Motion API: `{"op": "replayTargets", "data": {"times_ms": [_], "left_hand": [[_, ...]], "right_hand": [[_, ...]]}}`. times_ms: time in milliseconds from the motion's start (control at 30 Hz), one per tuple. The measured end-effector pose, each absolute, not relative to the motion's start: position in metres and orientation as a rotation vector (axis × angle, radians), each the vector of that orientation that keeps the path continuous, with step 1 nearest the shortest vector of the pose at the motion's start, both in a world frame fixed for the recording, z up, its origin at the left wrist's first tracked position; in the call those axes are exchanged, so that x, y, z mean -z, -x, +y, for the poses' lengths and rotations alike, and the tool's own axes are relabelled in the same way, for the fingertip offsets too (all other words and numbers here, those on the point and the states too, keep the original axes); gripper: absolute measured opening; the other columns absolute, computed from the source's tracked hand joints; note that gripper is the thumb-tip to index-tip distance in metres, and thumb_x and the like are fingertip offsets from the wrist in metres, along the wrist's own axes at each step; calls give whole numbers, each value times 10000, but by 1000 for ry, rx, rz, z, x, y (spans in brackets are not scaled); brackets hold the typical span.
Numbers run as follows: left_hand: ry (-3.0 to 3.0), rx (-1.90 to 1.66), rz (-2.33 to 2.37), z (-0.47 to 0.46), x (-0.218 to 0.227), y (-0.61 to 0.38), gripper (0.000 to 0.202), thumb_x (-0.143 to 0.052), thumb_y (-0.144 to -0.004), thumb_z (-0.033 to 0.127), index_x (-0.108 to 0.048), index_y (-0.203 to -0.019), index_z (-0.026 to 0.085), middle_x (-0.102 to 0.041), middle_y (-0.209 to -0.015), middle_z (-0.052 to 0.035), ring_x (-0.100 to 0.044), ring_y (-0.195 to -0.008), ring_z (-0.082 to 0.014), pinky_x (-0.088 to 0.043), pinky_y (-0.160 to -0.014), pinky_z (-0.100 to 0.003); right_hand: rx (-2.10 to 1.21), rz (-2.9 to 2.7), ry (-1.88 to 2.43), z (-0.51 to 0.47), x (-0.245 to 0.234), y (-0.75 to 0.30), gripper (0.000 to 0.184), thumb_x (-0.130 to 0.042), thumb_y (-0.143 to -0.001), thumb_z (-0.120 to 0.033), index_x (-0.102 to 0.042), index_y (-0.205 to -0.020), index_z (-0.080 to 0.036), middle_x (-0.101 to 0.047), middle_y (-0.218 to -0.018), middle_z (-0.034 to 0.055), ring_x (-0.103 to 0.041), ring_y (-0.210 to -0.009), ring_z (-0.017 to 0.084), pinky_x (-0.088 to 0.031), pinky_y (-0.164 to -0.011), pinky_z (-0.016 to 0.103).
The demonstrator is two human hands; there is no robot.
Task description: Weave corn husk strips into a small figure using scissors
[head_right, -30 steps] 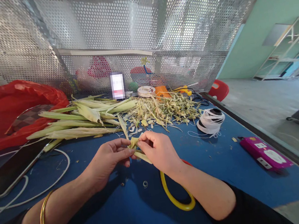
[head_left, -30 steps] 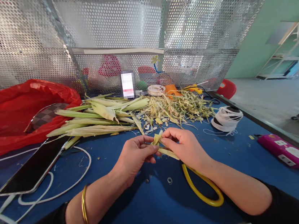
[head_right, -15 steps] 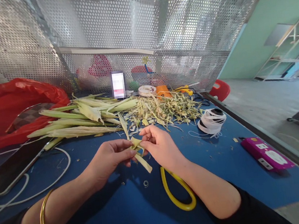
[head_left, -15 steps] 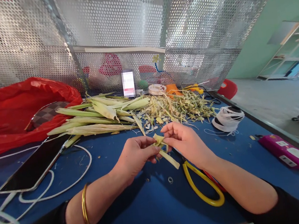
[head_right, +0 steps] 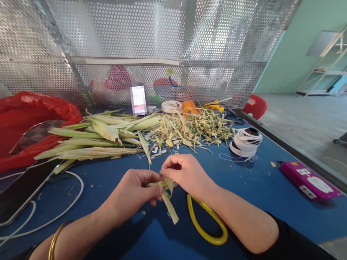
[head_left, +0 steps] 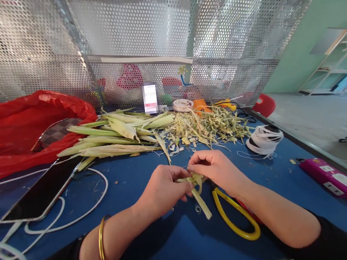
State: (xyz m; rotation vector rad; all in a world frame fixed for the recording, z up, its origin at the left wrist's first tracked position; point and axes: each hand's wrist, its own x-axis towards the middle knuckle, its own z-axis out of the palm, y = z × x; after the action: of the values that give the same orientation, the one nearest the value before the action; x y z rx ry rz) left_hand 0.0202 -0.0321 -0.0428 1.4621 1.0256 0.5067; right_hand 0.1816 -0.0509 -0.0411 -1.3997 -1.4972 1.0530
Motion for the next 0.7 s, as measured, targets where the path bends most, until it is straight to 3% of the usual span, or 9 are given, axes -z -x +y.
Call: {"op": "replayTargets", "data": {"times_ms": [200, 467, 567, 700], "left_hand": [[-1477, -361, 866, -33, 43, -19, 109, -586, -640, 196, -683, -616, 151, -626, -547, -3, -556, -485, -119, -458, -525, -229], [-1408, -303, 700, -27, 37, -13, 113, -643, -672, 259, -639, -637, 152, -572, -530, 18, -539, -494, -108, -475, -556, -237], [-1327, -309, 688, -28, 33, -13, 181, -673, -686, 329, -639, -728, 157, -578, -570, 22, -544, -502, -103, -474, -579, -237], [-1269, -288, 675, -32, 31, -15, 251, -649, -718, 380, -570, -628, 159, -560, -580, 18, -540, -497, -92, -432, -569, -221]], "right_hand": [[-967, -1279, 1318, -51, 45, -178, 159, -604, -769, -271, -581, -649, -168, -478, -501, -50, -427, -483, 89, -342, -479, 214], [-767, -1229, 1256, -51, 51, -176, 165, -552, -829, -263, -551, -685, -182, -512, -483, -54, -483, -451, 95, -388, -500, 222], [-736, -1273, 1289, -49, 50, -178, 181, -544, -841, -290, -551, -697, -181, -522, -503, -45, -488, -468, 102, -401, -501, 228], [-687, -1338, 1296, -50, 49, -176, 179, -545, -847, -297, -552, -709, -183, -522, -541, -46, -480, -479, 91, -403, -492, 214]]}}
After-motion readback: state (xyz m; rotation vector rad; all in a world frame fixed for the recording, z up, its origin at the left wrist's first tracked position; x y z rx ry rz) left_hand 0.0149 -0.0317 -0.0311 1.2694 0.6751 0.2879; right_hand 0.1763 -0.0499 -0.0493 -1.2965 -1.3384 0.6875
